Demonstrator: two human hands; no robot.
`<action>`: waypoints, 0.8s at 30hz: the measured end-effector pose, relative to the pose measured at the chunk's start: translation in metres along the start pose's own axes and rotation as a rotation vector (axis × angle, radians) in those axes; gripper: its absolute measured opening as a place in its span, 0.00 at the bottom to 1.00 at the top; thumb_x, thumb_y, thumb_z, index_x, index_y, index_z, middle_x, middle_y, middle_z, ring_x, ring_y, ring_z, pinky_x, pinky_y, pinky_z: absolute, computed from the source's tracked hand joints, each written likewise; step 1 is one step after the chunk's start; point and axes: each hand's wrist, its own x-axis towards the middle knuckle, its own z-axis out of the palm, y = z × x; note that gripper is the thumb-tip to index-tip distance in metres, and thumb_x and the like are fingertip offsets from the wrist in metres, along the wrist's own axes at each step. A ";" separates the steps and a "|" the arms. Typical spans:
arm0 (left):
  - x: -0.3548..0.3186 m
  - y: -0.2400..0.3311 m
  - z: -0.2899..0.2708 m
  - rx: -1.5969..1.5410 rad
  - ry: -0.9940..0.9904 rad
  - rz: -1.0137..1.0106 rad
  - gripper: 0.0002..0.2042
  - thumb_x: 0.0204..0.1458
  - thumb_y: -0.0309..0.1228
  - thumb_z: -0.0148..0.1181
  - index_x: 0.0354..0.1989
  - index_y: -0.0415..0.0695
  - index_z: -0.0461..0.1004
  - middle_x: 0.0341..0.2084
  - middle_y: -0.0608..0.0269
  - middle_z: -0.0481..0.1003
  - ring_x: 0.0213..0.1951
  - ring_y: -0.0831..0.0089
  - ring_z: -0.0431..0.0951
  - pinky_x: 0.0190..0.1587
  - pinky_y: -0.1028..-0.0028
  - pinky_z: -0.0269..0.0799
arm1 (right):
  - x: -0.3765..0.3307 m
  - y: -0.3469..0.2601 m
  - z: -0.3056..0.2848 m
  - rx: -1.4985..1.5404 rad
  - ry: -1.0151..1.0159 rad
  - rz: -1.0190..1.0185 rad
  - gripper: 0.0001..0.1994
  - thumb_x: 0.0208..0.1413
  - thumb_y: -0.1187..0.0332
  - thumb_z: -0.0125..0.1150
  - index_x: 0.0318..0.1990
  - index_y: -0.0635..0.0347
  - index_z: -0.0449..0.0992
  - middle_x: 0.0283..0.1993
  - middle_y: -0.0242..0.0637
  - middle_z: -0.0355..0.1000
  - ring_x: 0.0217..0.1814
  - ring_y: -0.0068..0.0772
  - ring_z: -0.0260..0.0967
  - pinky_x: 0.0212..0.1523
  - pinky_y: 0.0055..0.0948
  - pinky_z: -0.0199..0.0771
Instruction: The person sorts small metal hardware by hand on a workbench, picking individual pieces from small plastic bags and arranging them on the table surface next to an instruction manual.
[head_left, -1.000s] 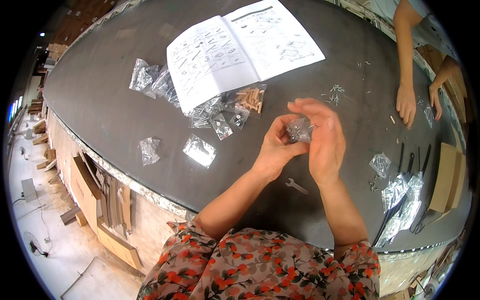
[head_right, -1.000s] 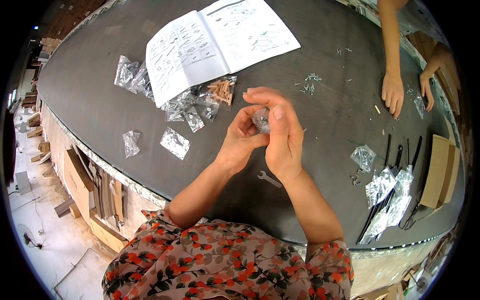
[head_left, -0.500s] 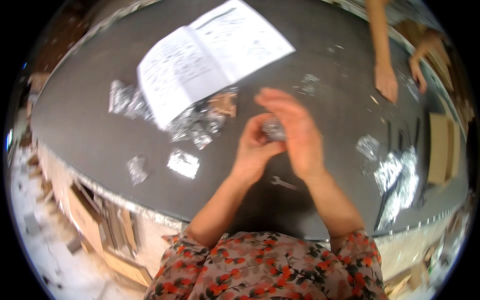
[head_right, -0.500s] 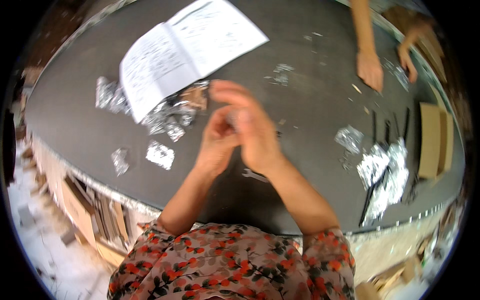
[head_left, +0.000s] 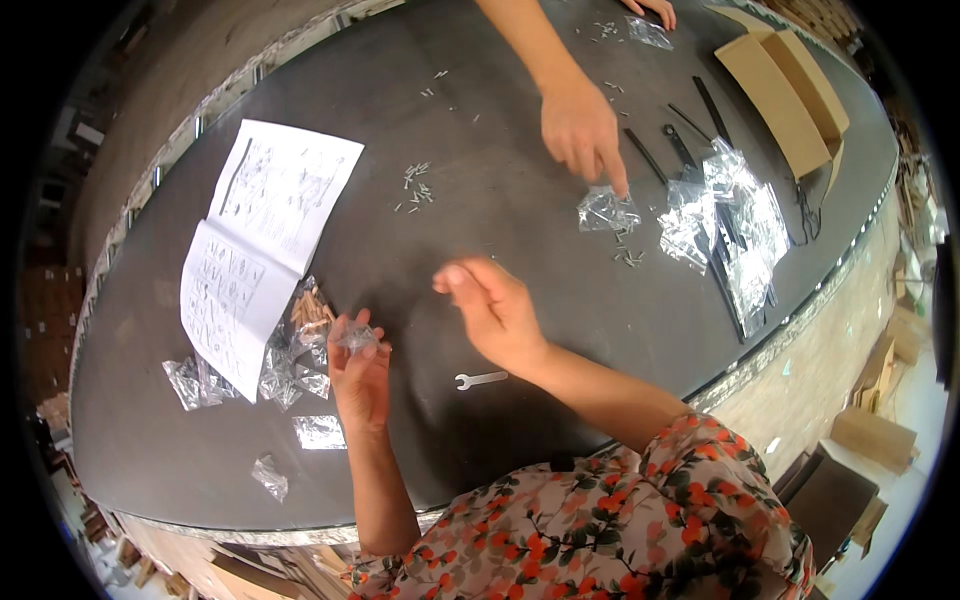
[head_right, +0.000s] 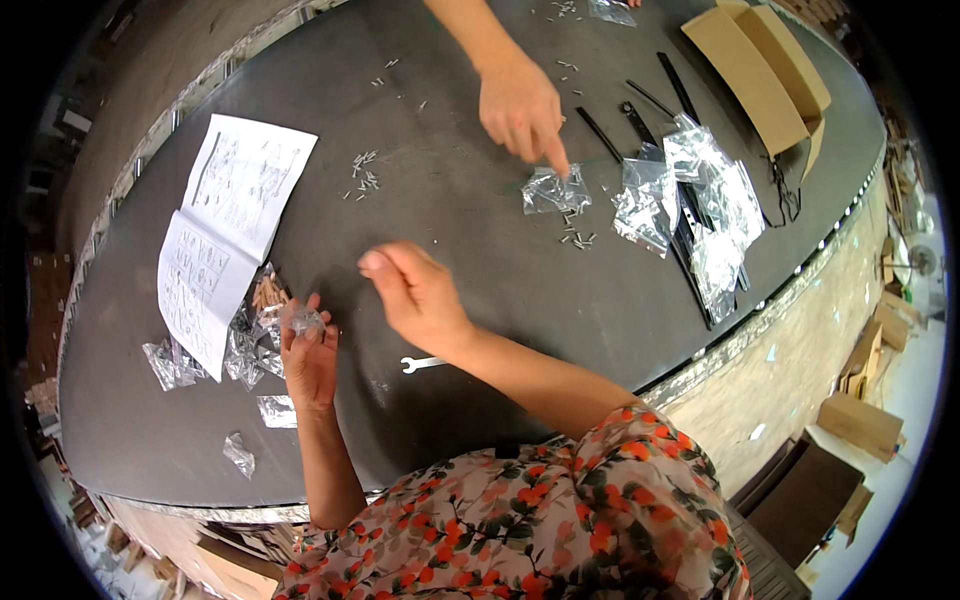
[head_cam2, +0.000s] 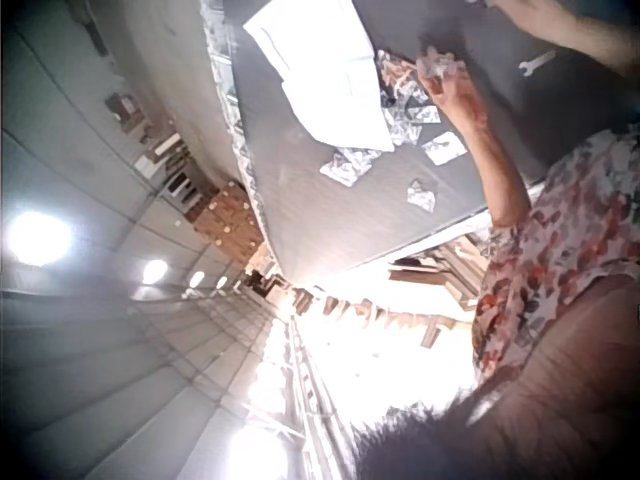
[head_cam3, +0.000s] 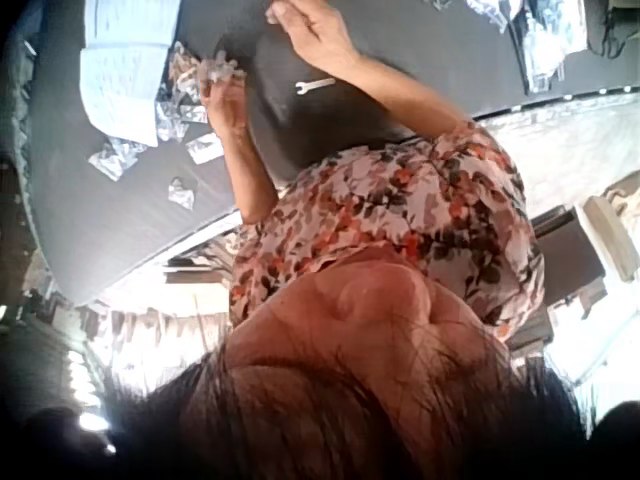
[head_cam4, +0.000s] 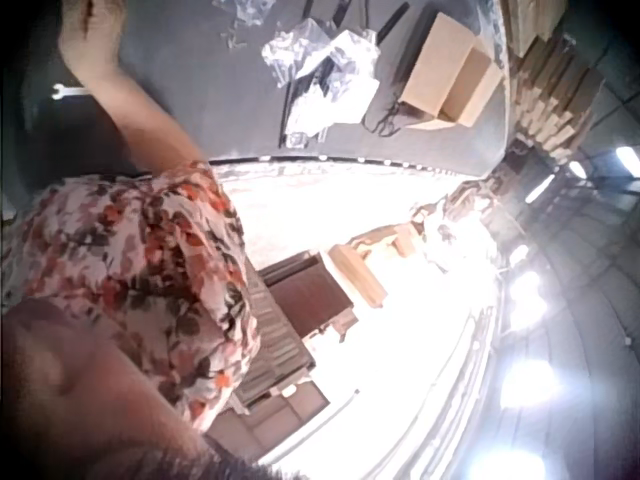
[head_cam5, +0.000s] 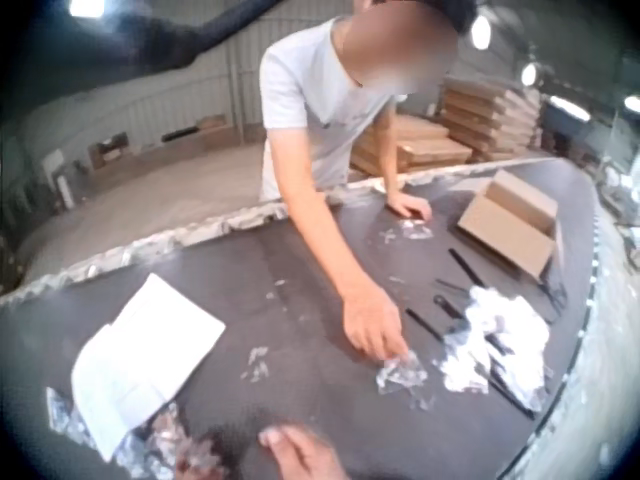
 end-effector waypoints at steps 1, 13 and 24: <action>-0.001 0.000 -0.005 -0.011 -0.014 0.000 0.28 0.38 0.20 0.60 0.52 0.44 0.60 0.50 0.52 0.63 0.42 0.67 0.69 0.42 0.71 0.68 | -0.008 0.006 -0.009 0.008 0.012 -0.001 0.10 0.59 0.68 0.45 0.34 0.65 0.71 0.30 0.35 0.69 0.32 0.24 0.66 0.34 0.21 0.66; 0.006 -0.009 -0.026 -0.018 -0.207 0.029 0.27 0.36 0.22 0.62 0.50 0.47 0.64 0.53 0.52 0.60 0.41 0.67 0.70 0.40 0.73 0.67 | -0.063 0.039 -0.108 -0.537 0.023 -0.264 0.03 0.48 0.73 0.57 0.27 0.61 0.71 0.21 0.37 0.66 0.20 0.37 0.64 0.21 0.30 0.65; 0.006 -0.011 -0.027 0.042 -0.171 0.022 0.26 0.38 0.22 0.59 0.50 0.47 0.63 0.54 0.54 0.60 0.41 0.68 0.71 0.39 0.74 0.67 | -0.064 0.046 -0.105 -0.638 -0.019 -0.353 0.05 0.46 0.69 0.57 0.24 0.58 0.70 0.20 0.35 0.66 0.21 0.38 0.66 0.21 0.32 0.67</action>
